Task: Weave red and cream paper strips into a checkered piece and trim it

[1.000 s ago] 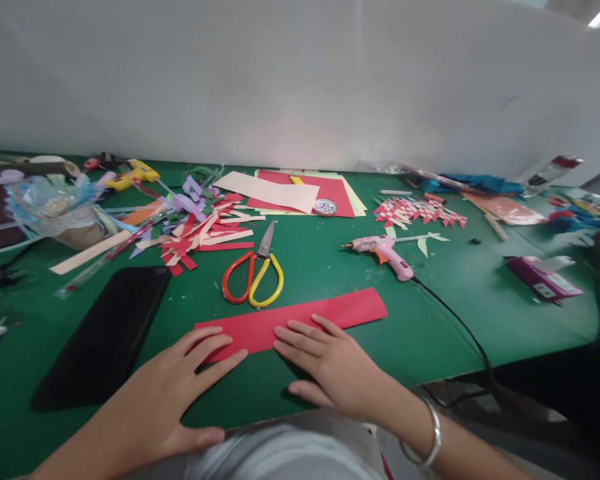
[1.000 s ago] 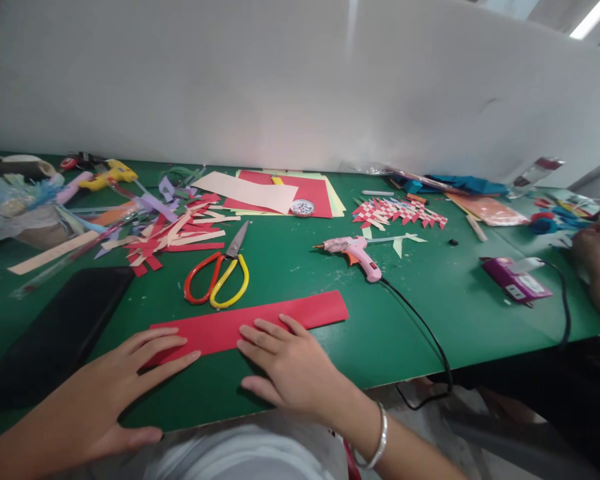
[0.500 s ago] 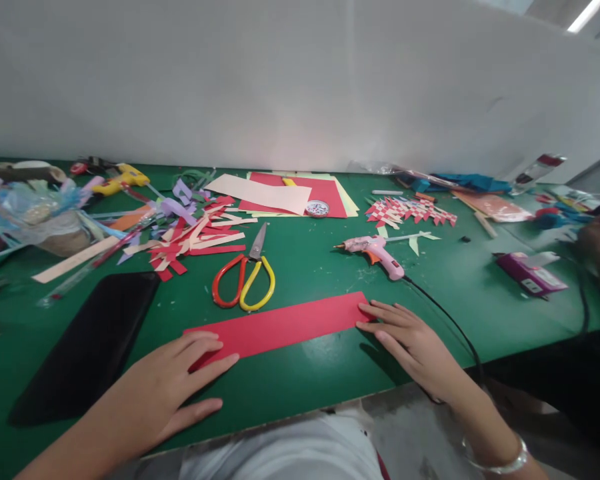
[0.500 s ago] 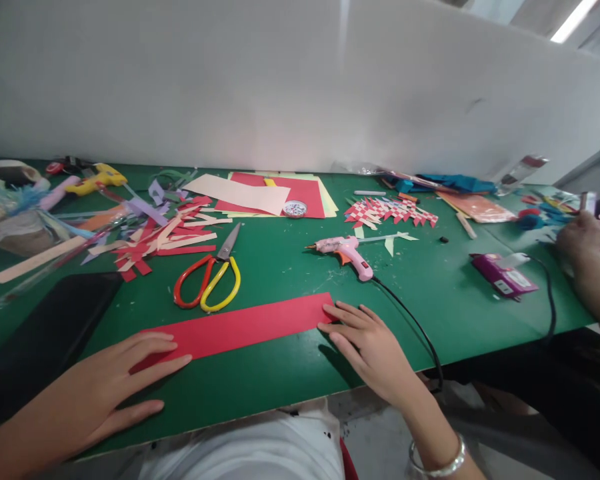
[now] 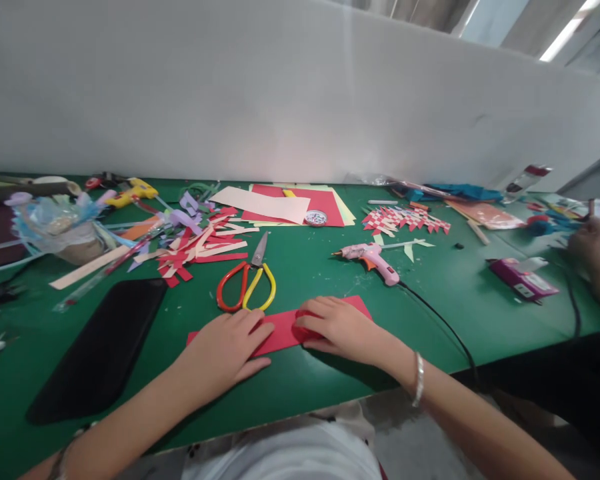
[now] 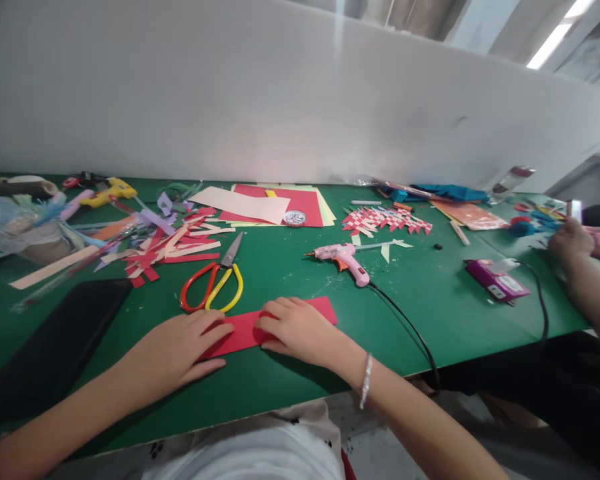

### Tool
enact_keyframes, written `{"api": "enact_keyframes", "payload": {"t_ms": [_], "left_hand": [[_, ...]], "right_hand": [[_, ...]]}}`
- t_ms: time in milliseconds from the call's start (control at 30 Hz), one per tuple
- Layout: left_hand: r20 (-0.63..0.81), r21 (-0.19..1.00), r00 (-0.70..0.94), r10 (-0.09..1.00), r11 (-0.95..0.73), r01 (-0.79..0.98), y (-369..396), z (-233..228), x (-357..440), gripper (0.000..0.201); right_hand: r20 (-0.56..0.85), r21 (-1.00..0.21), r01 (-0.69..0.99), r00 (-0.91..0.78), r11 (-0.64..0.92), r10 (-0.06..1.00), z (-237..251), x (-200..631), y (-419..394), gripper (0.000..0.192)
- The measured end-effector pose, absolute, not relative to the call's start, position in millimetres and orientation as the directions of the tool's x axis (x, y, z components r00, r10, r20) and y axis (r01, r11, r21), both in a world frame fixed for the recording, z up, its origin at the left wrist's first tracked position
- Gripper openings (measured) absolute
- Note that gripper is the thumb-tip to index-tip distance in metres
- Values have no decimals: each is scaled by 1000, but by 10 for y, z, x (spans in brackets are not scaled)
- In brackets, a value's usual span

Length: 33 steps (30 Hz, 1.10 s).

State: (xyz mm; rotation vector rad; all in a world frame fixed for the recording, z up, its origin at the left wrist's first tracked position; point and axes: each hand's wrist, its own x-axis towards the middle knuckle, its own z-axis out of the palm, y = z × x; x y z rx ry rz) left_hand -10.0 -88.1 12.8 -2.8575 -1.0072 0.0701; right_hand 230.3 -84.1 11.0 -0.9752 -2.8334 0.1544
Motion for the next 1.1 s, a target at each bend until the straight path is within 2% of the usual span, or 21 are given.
{"api": "enact_keyframes", "payload": {"t_ms": [100, 200, 267, 333, 467, 567, 867, 1000, 1100], "left_hand": [[23, -167, 820, 572, -807, 567, -825, 163, -30, 8], [145, -234, 849, 508, -816, 528, -793, 201, 9, 14], [229, -260, 837, 497, -797, 544, -772, 257, 48, 23], [315, -237, 810, 495, -785, 572, -749, 335, 94, 28], [433, -116, 751, 498, -796, 595, -722, 473, 152, 39], [440, -8, 726, 529, -806, 592, -743, 536, 146, 42], [456, 106, 676, 579, -789, 605, -830, 694, -82, 31], [461, 60, 685, 564, -790, 610, -817, 773, -346, 25], [483, -33, 720, 498, -811, 584, -837, 882, -548, 28]], "right_hand": [[138, 59, 537, -839, 842, 526, 62, 2254, -776, 13], [244, 160, 502, -855, 850, 458, 83, 2226, -757, 18], [324, 135, 528, -823, 839, 466, 138, 2173, -756, 18], [397, 89, 553, -782, 828, 480, 209, 2102, -752, 20], [537, 47, 597, -691, 801, 484, 337, 1988, -725, 22], [599, 28, 602, -649, 798, 469, 394, 1963, -703, 18], [572, 40, 572, -686, 820, 450, 509, 2207, -687, 21], [547, 41, 603, -681, 797, 487, 487, 2515, -659, 21], [532, 63, 686, -638, 725, 557, 428, 2811, -581, 20]]}}
